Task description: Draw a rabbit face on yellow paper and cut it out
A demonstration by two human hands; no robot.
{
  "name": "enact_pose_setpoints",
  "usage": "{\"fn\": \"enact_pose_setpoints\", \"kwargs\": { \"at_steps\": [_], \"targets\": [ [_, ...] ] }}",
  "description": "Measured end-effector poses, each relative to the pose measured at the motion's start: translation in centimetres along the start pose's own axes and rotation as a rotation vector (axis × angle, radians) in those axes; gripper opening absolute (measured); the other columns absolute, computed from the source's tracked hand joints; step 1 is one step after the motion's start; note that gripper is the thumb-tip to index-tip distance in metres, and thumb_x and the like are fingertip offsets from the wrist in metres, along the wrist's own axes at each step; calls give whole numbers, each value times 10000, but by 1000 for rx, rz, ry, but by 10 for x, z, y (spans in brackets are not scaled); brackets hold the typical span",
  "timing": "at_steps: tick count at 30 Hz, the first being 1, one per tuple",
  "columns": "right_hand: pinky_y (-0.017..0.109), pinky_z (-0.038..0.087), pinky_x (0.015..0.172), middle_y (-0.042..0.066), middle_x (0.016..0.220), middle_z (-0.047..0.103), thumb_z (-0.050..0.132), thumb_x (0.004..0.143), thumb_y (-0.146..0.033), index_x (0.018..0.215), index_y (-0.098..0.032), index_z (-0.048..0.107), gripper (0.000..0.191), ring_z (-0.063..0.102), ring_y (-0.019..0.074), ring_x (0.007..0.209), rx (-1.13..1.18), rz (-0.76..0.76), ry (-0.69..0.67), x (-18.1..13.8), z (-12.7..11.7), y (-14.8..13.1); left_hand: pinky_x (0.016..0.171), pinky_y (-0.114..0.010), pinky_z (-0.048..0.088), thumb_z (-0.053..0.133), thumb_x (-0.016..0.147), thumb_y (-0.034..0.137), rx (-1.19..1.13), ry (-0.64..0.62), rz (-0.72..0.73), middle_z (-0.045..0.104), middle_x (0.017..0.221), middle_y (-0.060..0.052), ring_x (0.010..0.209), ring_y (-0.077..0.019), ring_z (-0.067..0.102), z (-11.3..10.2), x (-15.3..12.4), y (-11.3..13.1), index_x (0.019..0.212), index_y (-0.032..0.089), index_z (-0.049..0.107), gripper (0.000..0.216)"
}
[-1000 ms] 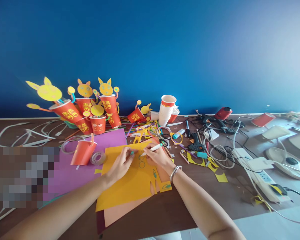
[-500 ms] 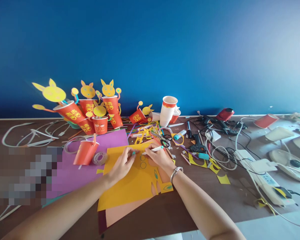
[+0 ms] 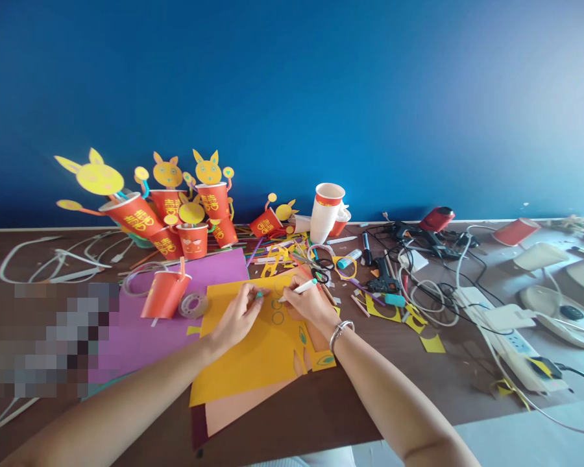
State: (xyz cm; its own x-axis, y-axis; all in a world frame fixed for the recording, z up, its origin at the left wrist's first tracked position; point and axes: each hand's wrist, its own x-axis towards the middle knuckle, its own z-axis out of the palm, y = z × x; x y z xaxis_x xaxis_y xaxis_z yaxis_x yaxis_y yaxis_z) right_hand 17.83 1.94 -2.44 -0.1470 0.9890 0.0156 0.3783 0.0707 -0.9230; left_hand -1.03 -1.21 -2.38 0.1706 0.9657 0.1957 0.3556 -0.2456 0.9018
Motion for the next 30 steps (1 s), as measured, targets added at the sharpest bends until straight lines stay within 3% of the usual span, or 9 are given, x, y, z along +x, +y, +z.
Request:
{"fn": "enact_pose_setpoints", "kwargs": {
  "at_steps": [14,30],
  "targets": [
    [219,372,481,-30,582,549,517,770,-304,643,-202,446,178,531,118,537,-19,-7,-61,-3,-2,-6,849,-359,521,458,867,297,7,2,2,663,977,-103,955,-215,660,0,0,-1,915,228,426,90],
    [230,328,476,-37,581,545,537,790,-390,680,-204,442,236,488,117,521,14,18,-86,-4,-2,-5,882,-383,511,456,872,293,-1,-18,-12,649,1003,-114,989,-221,645,0,0,-2,923,224,420,94]
  ]
}}
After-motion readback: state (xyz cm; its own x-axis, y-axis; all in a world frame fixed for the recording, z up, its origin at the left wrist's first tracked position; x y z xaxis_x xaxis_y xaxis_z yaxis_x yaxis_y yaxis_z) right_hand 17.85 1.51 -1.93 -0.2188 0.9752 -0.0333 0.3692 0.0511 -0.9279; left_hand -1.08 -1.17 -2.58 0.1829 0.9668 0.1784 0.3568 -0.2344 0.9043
